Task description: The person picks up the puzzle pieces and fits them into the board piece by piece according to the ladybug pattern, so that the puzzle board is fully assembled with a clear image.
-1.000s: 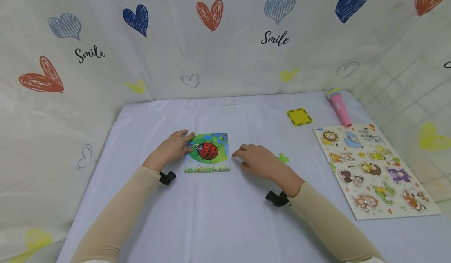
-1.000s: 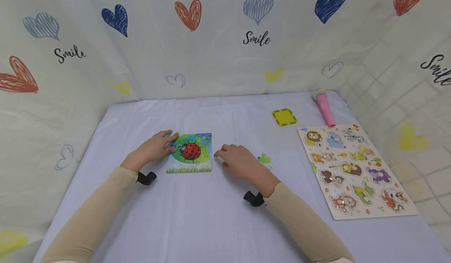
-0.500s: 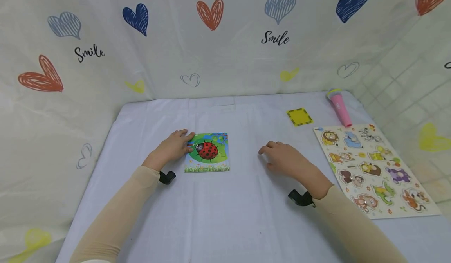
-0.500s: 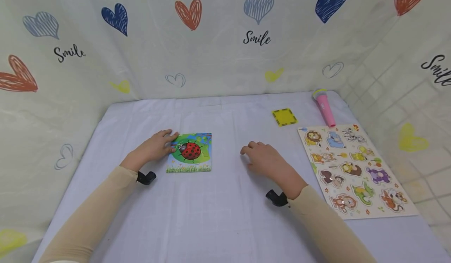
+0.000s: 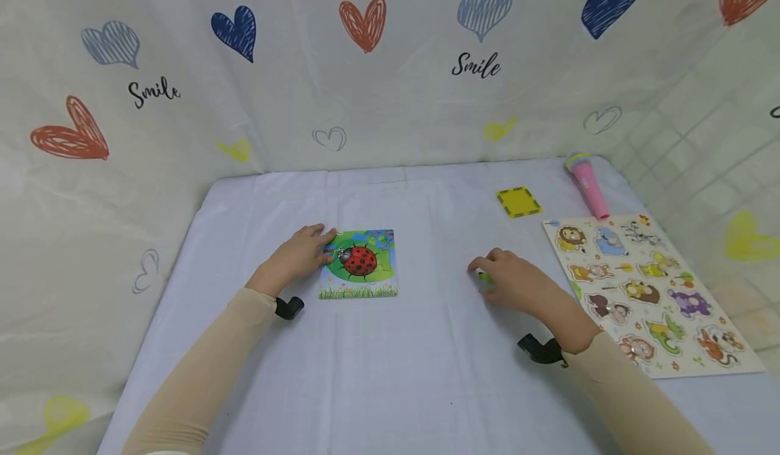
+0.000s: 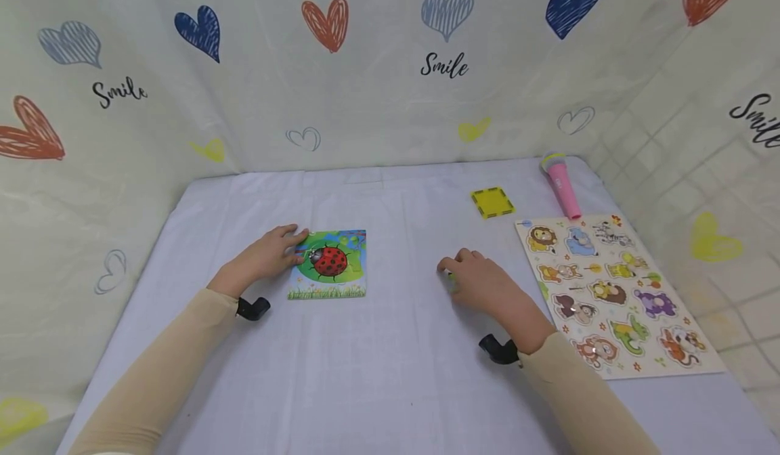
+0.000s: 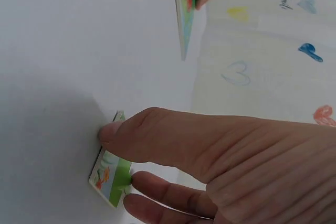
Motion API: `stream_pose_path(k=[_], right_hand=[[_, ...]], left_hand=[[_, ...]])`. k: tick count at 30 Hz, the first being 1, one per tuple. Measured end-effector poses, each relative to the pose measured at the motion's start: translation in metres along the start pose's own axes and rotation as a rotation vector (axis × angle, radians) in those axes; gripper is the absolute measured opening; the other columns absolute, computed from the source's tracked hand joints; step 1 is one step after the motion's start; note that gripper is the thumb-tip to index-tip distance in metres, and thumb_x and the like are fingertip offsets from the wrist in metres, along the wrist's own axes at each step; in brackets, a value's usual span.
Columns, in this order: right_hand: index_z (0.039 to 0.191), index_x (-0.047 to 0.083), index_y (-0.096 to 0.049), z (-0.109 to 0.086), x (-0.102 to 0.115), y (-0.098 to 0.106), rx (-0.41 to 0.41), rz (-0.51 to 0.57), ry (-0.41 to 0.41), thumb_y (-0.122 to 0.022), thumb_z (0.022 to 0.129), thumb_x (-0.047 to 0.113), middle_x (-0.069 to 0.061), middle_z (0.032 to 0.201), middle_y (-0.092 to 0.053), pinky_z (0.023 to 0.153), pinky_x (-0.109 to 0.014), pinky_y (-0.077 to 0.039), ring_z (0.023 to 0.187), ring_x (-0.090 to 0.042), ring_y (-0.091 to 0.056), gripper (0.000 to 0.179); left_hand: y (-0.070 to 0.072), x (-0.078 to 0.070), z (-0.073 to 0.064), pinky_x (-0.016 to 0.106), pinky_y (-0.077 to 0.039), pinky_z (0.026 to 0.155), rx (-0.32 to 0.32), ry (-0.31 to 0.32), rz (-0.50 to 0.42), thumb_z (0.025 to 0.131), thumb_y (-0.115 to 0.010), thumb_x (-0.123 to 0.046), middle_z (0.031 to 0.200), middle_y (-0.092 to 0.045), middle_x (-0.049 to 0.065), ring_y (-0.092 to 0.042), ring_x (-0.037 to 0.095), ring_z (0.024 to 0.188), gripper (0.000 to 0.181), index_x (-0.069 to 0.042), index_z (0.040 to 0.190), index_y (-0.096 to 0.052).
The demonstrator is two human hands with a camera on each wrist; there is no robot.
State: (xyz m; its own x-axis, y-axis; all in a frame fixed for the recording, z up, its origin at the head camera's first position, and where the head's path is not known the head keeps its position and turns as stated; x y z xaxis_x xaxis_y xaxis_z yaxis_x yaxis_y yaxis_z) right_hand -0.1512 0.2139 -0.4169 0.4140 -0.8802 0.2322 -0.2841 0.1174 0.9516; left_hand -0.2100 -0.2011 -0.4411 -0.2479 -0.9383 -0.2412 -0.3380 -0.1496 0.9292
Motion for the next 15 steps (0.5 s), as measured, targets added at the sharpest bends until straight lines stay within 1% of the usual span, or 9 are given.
stream_pose_path(k=[4,7,12,15], right_hand=[[0.132,0.017,-0.065,-0.002,-0.0055,0.0,0.029,0.052,-0.038,-0.077,0.089,0.009,-0.018,0.119,-0.06,0.087,-0.047,-0.055,0.105,-0.031,-0.058,0.046],[0.132,0.017,-0.064,-0.003,-0.0078,0.0005,0.041,0.066,-0.06,-0.078,0.09,0.013,-0.019,0.118,-0.059,0.085,-0.046,-0.055,0.103,-0.031,-0.057,0.044],[0.129,0.014,-0.065,-0.0007,-0.0096,0.001,0.055,0.067,-0.062,-0.079,0.089,0.015,-0.02,0.115,-0.059,0.084,-0.047,-0.055,0.098,-0.029,-0.058,0.042],[0.126,0.013,-0.065,0.002,-0.0101,0.0003,0.051,0.075,-0.038,-0.079,0.087,0.012,-0.019,0.113,-0.059,0.084,-0.047,-0.055,0.095,-0.029,-0.059,0.041]], left_hand=[[-0.0003,0.0001,-0.0003,0.064,-0.03,0.12,-0.01,-0.004,0.001,0.103,-0.063,-0.038,0.169,-0.025,0.021,-0.022,0.047,0.155,0.071,-0.016,0.163,-0.033],[-0.0003,-0.0003,-0.0007,0.064,-0.03,0.12,-0.011,-0.004,-0.002,0.103,-0.063,-0.038,0.169,-0.025,0.021,-0.022,0.047,0.155,0.071,-0.016,0.163,-0.032],[0.0009,-0.0011,-0.0021,0.064,-0.031,0.12,-0.013,-0.001,-0.004,0.103,-0.063,-0.038,0.169,-0.025,0.021,-0.022,0.046,0.156,0.071,-0.016,0.163,-0.032],[0.0015,-0.0016,-0.0031,0.064,-0.031,0.12,-0.014,0.0,-0.003,0.103,-0.063,-0.037,0.169,-0.025,0.021,-0.022,0.045,0.156,0.071,-0.016,0.163,-0.033]])
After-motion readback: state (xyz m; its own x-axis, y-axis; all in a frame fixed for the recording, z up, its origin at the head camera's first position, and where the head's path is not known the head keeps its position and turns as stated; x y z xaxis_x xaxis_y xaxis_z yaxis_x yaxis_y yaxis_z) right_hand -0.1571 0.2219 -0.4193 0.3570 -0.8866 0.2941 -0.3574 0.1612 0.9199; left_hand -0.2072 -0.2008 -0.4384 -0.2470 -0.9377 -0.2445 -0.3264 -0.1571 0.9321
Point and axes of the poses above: each hand's wrist, its own z-axis towards the middle knuckle, its own y-axis out of the back of the hand, x = y × z, the point moved 1 cm from there along z, towards the middle knuckle
